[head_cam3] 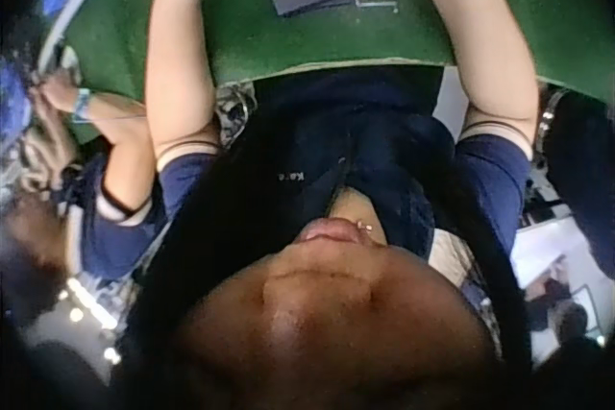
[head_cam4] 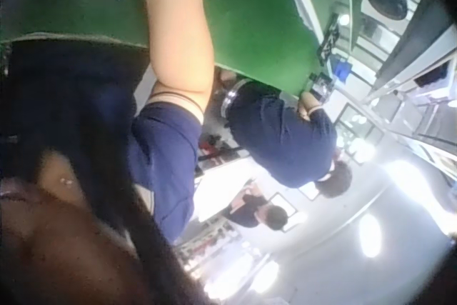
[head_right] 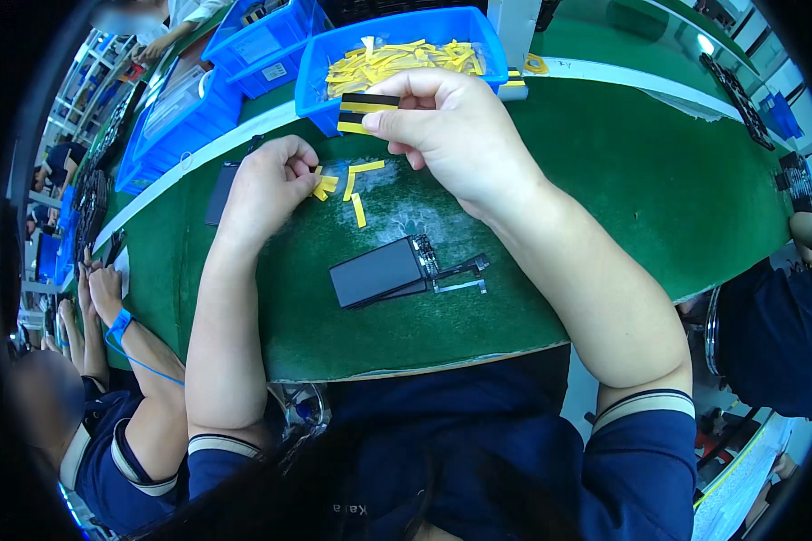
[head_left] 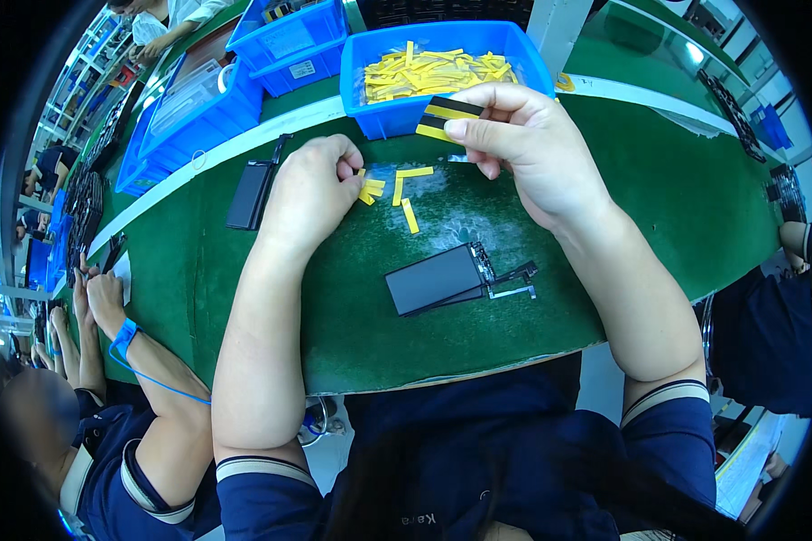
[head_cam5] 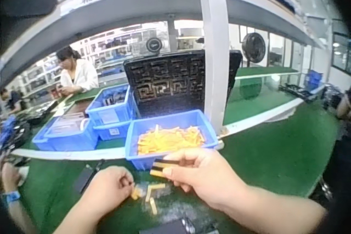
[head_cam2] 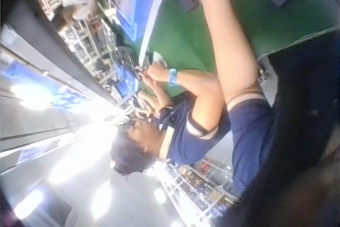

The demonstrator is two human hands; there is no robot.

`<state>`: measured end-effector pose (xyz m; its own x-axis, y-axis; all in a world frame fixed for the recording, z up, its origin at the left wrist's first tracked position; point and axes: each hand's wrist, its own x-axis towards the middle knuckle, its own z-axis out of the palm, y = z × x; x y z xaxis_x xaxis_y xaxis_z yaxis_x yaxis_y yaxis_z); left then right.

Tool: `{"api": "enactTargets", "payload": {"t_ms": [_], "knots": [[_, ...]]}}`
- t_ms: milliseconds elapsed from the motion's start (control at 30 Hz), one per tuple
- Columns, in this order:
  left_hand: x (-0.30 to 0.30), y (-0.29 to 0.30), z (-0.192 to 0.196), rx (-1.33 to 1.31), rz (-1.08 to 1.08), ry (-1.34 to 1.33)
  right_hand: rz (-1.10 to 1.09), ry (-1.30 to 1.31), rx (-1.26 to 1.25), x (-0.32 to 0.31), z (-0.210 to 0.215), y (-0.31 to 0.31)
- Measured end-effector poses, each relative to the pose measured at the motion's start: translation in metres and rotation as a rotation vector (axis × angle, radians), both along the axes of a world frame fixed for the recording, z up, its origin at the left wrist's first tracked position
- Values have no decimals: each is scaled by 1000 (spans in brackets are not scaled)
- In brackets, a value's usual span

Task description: The person attaches adhesive tape strips onto the edges of battery components by hand, peeling and smoothing the strips onto each unit.

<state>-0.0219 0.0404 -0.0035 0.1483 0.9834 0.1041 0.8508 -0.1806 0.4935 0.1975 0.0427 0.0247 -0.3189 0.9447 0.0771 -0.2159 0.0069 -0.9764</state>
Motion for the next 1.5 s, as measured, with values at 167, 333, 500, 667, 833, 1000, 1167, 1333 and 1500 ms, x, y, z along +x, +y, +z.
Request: {"api": "enactTargets", "payload": {"t_ms": [167,333,500,667,833,1000,1167,1333,1500], "knots": [[34,-33,19,102,-236,-83,-127,-173,270,-1,-7,2],[54,-56,18,-7,-471,-28,-211,-302,411,-3,-11,0],[41,-39,15,-174,-253,-462,-256,-287,554,-6,-7,-6],[38,-35,15,-193,-189,-1015,-266,-348,523,-6,-2,-11],[42,-38,16,-174,-182,-1084,-274,-369,474,-7,-1,-13],[39,-38,18,-190,-180,-1008,-327,-413,585,-8,-3,-12],[39,-38,17,-191,-171,-1019,-308,-417,584,-8,-3,-12],[38,-37,17,-218,-175,-1022,-344,-458,676,-9,-3,-12],[41,-39,17,-156,-131,-990,-390,-498,775,-12,-5,-12]]}}
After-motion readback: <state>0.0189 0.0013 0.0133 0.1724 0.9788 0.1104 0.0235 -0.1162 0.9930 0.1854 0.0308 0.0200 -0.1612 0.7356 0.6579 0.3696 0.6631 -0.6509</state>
